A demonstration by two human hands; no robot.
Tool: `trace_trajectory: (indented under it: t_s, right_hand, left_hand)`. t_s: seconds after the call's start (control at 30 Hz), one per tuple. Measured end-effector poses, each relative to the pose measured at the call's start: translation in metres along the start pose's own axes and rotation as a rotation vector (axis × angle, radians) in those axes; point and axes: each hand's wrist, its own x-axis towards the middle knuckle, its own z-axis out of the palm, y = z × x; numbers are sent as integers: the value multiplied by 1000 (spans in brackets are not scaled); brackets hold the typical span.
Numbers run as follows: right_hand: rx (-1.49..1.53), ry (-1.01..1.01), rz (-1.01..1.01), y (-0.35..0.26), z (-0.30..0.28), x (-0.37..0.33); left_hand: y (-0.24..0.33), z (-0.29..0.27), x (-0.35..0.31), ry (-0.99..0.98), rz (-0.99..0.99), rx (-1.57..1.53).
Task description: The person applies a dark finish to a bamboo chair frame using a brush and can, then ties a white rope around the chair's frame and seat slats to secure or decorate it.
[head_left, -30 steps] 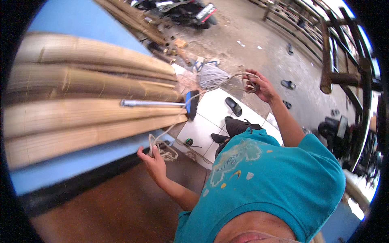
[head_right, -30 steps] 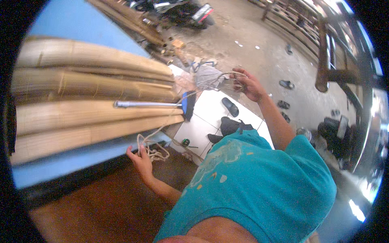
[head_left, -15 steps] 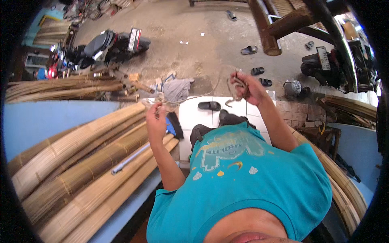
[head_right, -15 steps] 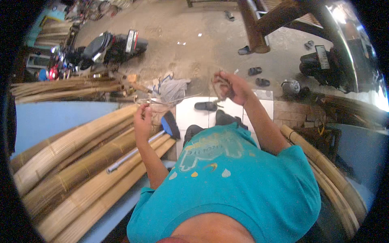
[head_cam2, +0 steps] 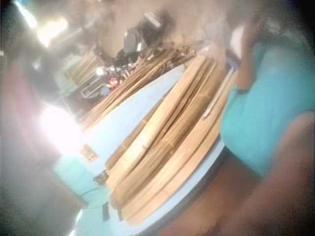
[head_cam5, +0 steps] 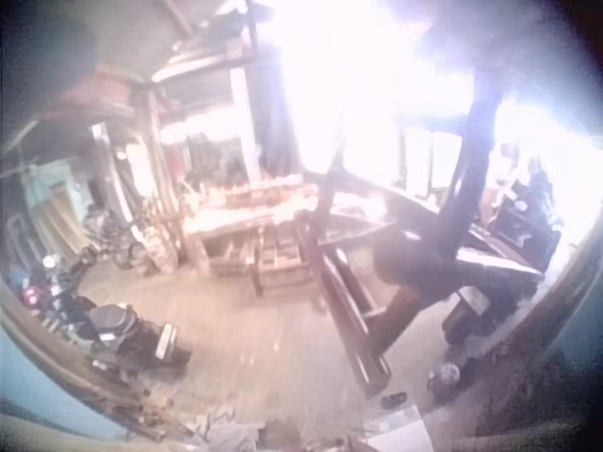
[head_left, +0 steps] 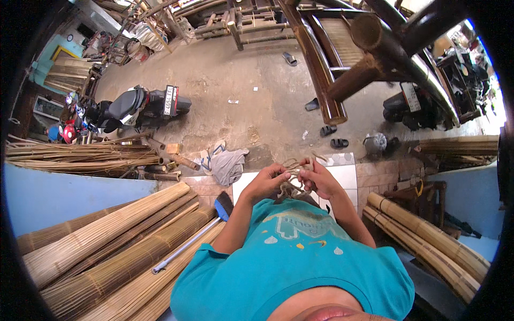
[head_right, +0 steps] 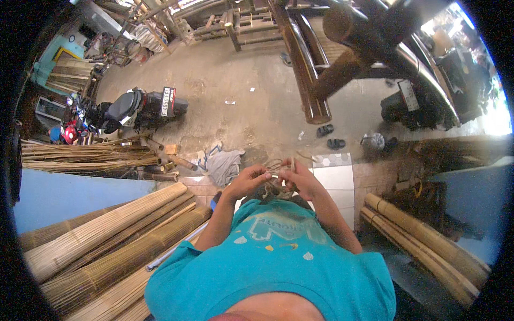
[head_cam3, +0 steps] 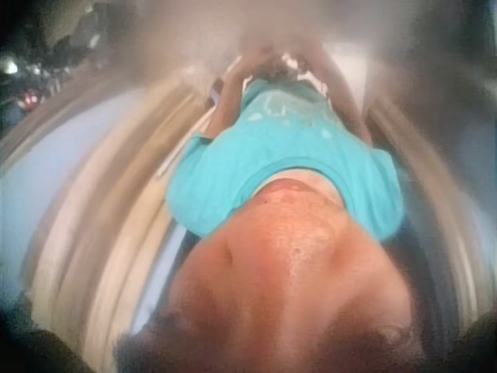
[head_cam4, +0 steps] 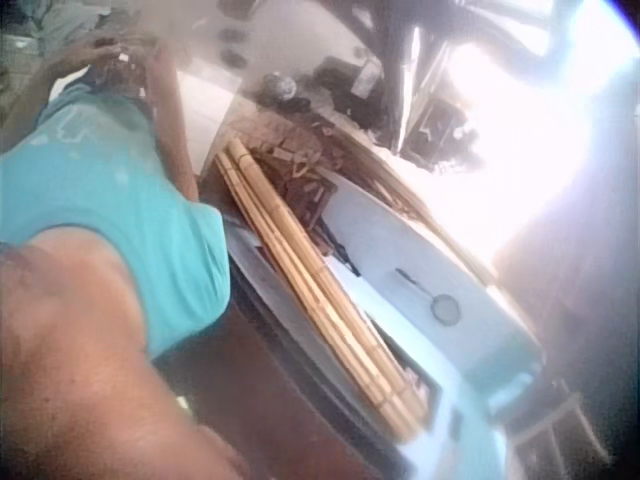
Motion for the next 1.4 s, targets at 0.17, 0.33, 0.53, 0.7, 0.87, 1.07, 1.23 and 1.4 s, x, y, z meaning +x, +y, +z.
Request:
trace_trajectory:
  t_s: [0.17,0.33,0.53,0.7,0.87,1.07,1.23,1.4]
  right_hand:
    - [-476,223,-62,-3,7,26]
    - [-951,385,-257,45,-18,116]
    - [-953,208,-104,21,72,229]
    - [-944,67,-340,12,155,332]
    - [-704,67,-15,-14,200,377]
    - [-586,265,-522,-58,203,457]
    - [-524,210,-427,-138,169,514]
    - [-1268,726,-781,-218,74,602]
  left_hand:
    - [3,-23,25,87,192,236]
    - [-22,-64,35,-41,179,14]
    - [-35,-165,14,349,81,-188]
    - [-58,-255,27,700,186,-764]
    - [-33,-314,31,999,213,244]
    - [-60,-364,80,967,30,733]
    - [-48,-450,149,1152,70,597]
    - [-4,-578,244,1521,292,632]
